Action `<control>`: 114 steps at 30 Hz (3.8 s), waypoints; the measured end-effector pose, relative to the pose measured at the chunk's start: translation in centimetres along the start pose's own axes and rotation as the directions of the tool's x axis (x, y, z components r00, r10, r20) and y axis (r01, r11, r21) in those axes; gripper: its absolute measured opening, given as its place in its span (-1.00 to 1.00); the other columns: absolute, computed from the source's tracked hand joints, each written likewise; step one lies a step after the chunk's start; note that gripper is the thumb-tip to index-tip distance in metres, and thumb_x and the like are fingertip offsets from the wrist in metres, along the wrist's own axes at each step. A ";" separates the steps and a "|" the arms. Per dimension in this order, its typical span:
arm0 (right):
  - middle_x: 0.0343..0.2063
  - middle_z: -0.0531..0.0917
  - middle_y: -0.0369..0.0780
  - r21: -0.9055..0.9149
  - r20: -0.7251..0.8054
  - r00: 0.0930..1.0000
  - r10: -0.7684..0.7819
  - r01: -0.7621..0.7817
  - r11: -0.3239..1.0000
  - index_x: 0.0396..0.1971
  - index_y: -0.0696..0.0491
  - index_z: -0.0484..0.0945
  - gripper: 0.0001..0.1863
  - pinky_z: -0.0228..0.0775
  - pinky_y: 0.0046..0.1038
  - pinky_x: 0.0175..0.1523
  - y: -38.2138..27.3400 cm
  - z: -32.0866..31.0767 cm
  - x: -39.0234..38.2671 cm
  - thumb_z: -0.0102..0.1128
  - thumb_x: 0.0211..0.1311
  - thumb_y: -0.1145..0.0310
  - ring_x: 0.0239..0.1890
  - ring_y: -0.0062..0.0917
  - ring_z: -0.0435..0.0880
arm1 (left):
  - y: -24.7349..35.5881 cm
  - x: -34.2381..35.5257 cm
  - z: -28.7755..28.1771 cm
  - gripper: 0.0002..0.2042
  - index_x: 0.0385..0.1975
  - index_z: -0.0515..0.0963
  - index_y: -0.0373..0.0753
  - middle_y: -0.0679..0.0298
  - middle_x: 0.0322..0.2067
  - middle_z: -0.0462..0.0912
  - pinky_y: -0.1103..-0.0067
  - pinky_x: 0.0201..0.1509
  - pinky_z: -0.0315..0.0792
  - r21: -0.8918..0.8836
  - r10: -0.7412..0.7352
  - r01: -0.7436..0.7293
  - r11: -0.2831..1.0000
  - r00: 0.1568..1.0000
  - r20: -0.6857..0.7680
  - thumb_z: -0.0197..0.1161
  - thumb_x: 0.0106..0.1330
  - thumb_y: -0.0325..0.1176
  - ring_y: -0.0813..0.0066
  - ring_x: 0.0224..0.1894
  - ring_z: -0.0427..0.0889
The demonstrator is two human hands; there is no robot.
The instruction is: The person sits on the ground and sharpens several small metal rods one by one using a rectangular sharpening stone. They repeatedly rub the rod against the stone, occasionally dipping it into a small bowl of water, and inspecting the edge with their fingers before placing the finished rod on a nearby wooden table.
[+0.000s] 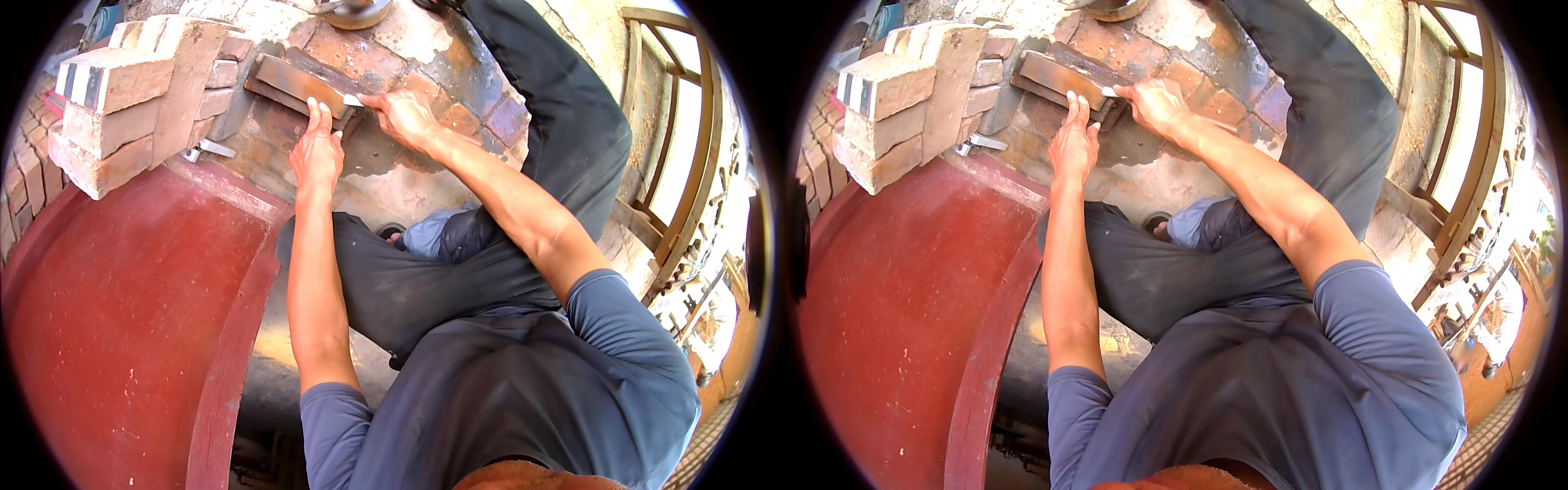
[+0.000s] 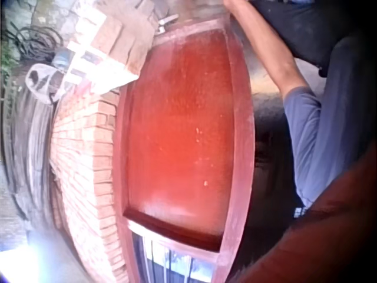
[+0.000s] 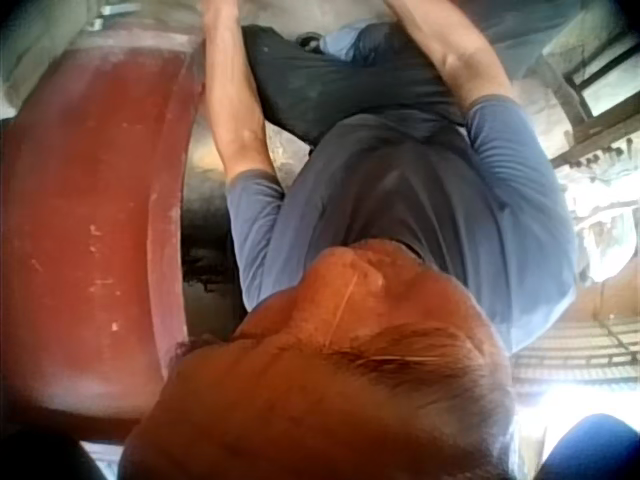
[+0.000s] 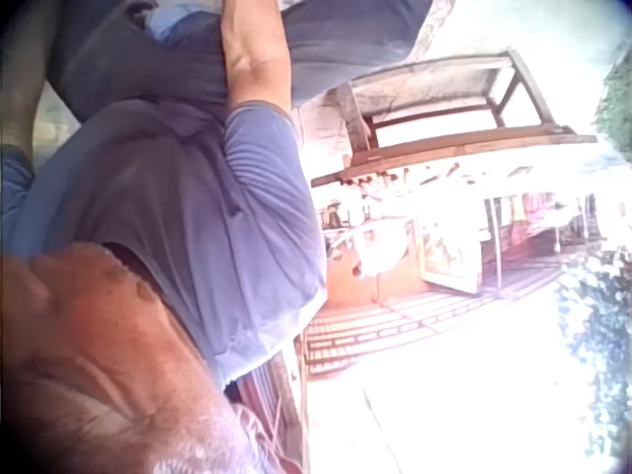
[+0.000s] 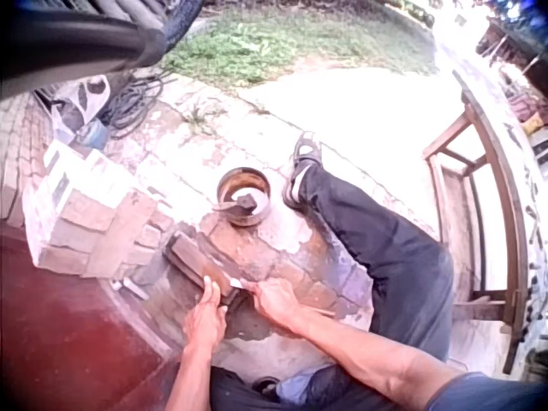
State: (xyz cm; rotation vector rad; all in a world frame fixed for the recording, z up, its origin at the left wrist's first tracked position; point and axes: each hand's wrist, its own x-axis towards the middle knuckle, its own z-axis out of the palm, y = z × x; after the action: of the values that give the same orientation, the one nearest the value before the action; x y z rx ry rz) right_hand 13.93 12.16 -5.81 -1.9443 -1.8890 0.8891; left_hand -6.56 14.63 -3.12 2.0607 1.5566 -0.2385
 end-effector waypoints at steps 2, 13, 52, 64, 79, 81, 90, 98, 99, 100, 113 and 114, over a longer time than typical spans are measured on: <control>-0.37 0.76 -0.02 0.024 -0.022 1.000 0.011 -0.010 1.000 0.09 -0.09 0.75 -0.55 0.63 -0.09 -0.09 0.3 0.7 -0.6 0.06 0.26 0.46 -0.25 -0.08 0.79 | 0.5 0.2 0.3 -0.40 0.50 0.33 -0.05 0.31 0.56 0.23 0.27 0.29 0.53 0.003 0.012 -0.012 1.000 1.000 -0.019 0.26 0.45 -0.33 0.00 0.26 0.61; -0.25 0.79 -0.03 -0.013 -0.006 0.998 0.061 -0.061 0.998 0.15 -0.08 0.72 -0.52 0.63 -0.07 0.01 -1.5 0.2 0.9 0.10 0.23 0.45 -0.12 -0.12 0.80 | 0.1 0.0 0.4 -0.40 0.49 0.34 -0.06 0.31 0.58 0.17 0.23 0.25 0.56 -0.002 0.026 -0.026 1.000 0.999 -0.021 0.27 0.44 -0.33 -0.05 0.21 0.64; -0.20 0.78 0.01 0.034 0.011 0.990 0.139 -0.139 0.990 -0.03 0.03 0.77 -0.66 0.58 -0.05 0.10 -2.1 0.0 -0.8 0.12 0.26 0.45 -0.02 -0.06 0.75 | 0.6 -0.1 0.0 -0.42 0.50 0.34 -0.05 0.33 0.58 0.16 0.24 0.34 0.49 0.001 -0.007 0.007 1.000 0.999 0.047 0.24 0.47 -0.26 0.03 0.35 0.54; -0.15 0.78 0.00 0.060 0.020 0.990 0.140 -0.141 0.988 0.01 0.00 0.76 -0.63 0.59 -0.06 0.11 -2.4 -0.3 0.0 0.13 0.24 0.47 0.03 -0.08 0.74 | 0.0 0.2 0.4 -0.43 0.47 0.37 -0.07 0.31 0.58 0.19 0.24 0.27 0.55 -0.027 0.036 -0.038 0.999 0.998 -0.057 0.27 0.45 -0.30 -0.01 0.24 0.63; -0.20 0.78 0.02 0.049 0.059 0.982 0.181 -0.183 0.982 -0.06 0.04 0.77 -0.69 0.61 -0.10 0.08 -1.4 0.1 -1.2 0.16 0.25 0.41 -0.03 -0.08 0.77 | 1.0 0.3 -0.4 -0.43 0.48 0.36 -0.07 0.35 0.57 0.19 0.24 0.30 0.53 0.036 -0.025 0.023 0.999 0.998 0.053 0.26 0.46 -0.32 0.01 0.25 0.62; -0.19 0.78 0.03 0.035 0.083 0.986 0.145 -0.148 0.988 0.00 0.01 0.77 -0.64 0.62 -0.10 0.09 -2.7 -1.2 -0.2 0.15 0.26 0.42 -0.03 -0.07 0.77 | 0.0 0.1 0.5 -0.42 0.48 0.35 -0.08 0.33 0.57 0.19 0.23 0.29 0.54 -0.006 0.009 -0.009 1.000 1.000 -0.015 0.26 0.46 -0.31 0.00 0.24 0.63; -0.24 0.79 -0.01 -0.008 0.030 0.993 0.113 -0.113 0.994 -0.08 -0.01 0.79 -0.70 0.62 -0.07 0.05 -2.1 -0.2 0.0 0.12 0.31 0.41 -0.06 -0.08 0.78 | 0.2 0.0 0.7 -0.42 0.48 0.38 -0.07 0.32 0.57 0.20 0.25 0.33 0.50 -0.028 -0.002 0.002 1.000 1.000 0.002 0.28 0.45 -0.27 0.05 0.33 0.56; -0.25 0.77 0.05 0.013 0.026 0.993 0.119 -0.119 0.993 -0.04 0.03 0.76 -0.66 0.62 -0.06 0.04 -2.1 -0.3 -1.0 0.11 0.25 0.45 -0.08 -0.05 0.77 | 0.6 -0.1 0.0 -0.43 0.47 0.38 -0.09 0.32 0.57 0.18 0.24 0.32 0.51 0.002 -0.031 0.031 1.000 0.999 0.039 0.26 0.46 -0.25 0.05 0.33 0.56; -0.27 0.77 0.04 0.040 0.014 0.992 0.128 -0.129 0.991 -0.05 0.03 0.77 -0.65 0.62 -0.06 0.03 -2.4 -0.3 -0.2 0.10 0.24 0.47 -0.10 -0.05 0.77 | 0.3 0.2 0.2 -0.43 0.47 0.39 -0.08 0.32 0.58 0.18 0.24 0.32 0.52 -0.016 -0.023 0.024 1.000 1.000 0.017 0.27 0.46 -0.24 0.05 0.33 0.56; -0.27 0.77 0.04 0.031 0.010 0.993 0.116 -0.116 0.993 -0.04 0.02 0.77 -0.65 0.62 -0.06 0.03 -2.3 -0.3 0.0 0.10 0.23 0.46 -0.10 -0.06 0.77 | 0.3 0.5 0.0 -0.43 0.47 0.39 -0.08 0.33 0.58 0.17 0.23 0.31 0.52 -0.035 -0.013 0.013 0.999 1.000 -0.014 0.27 0.46 -0.24 0.05 0.33 0.56; -0.20 0.78 -0.01 0.032 0.088 0.978 0.189 -0.193 0.981 0.01 0.00 0.75 -0.63 0.62 -0.06 0.03 -2.1 0.0 -1.0 0.12 0.26 0.47 -0.04 -0.06 0.76 | 0.7 0.1 -0.2 -0.42 0.48 0.36 -0.07 0.31 0.57 0.19 0.22 0.32 0.51 -0.005 -0.031 0.031 1.000 0.999 0.044 0.27 0.46 -0.26 0.02 0.31 0.57; -0.21 0.78 -0.01 0.029 0.046 0.988 0.148 -0.149 0.988 0.01 0.01 0.75 -0.63 0.61 -0.06 0.03 -1.8 -0.1 -0.3 0.12 0.25 0.47 -0.05 -0.06 0.76 | 1.1 0.3 -0.6 -0.42 0.48 0.35 -0.07 0.31 0.57 0.19 0.22 0.33 0.50 0.012 -0.047 0.046 0.999 0.996 0.075 0.26 0.46 -0.27 0.02 0.31 0.57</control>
State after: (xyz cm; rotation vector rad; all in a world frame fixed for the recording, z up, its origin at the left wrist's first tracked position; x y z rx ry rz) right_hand 12.55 12.05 -4.54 -2.0842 -1.7593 1.0058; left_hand -5.58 14.97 -2.42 2.0014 1.5625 -0.3383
